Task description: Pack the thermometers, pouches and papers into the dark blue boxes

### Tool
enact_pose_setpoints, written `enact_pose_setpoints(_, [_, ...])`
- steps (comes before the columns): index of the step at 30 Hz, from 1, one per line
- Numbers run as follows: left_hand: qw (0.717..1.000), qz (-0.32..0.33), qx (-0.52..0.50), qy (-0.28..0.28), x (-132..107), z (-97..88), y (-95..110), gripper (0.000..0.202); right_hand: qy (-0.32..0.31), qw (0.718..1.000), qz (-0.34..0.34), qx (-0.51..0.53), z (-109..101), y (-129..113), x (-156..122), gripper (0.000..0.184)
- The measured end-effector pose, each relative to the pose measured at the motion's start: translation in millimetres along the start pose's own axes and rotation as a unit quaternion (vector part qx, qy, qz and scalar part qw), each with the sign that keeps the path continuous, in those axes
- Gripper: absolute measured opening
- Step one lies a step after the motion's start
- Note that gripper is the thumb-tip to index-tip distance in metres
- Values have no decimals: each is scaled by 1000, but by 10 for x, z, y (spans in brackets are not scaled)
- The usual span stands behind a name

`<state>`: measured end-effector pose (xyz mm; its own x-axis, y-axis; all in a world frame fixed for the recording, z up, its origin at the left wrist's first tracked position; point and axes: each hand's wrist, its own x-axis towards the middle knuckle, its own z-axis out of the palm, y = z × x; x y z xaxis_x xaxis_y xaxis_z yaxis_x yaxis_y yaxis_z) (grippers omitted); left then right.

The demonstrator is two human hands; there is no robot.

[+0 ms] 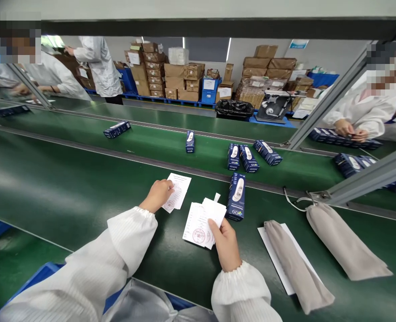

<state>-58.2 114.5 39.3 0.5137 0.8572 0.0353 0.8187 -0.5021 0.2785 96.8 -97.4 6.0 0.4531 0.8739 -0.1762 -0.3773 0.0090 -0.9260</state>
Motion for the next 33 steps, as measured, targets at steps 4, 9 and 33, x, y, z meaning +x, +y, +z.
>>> enact_pose_setpoints(4, [998,-32,22,-54,123,-63,28,22,-10,1000,-3,1,-33,43,-6,47])
enact_pose_setpoints(9, [992,-70,39,-100,216,-122,110,26,-21,1000,-12,-1,-71,12,-28,47])
enact_pose_setpoints(33, [980,-114,-159,34,101,23,74,26,-53,997,-50,13,-74,-41,-68,43])
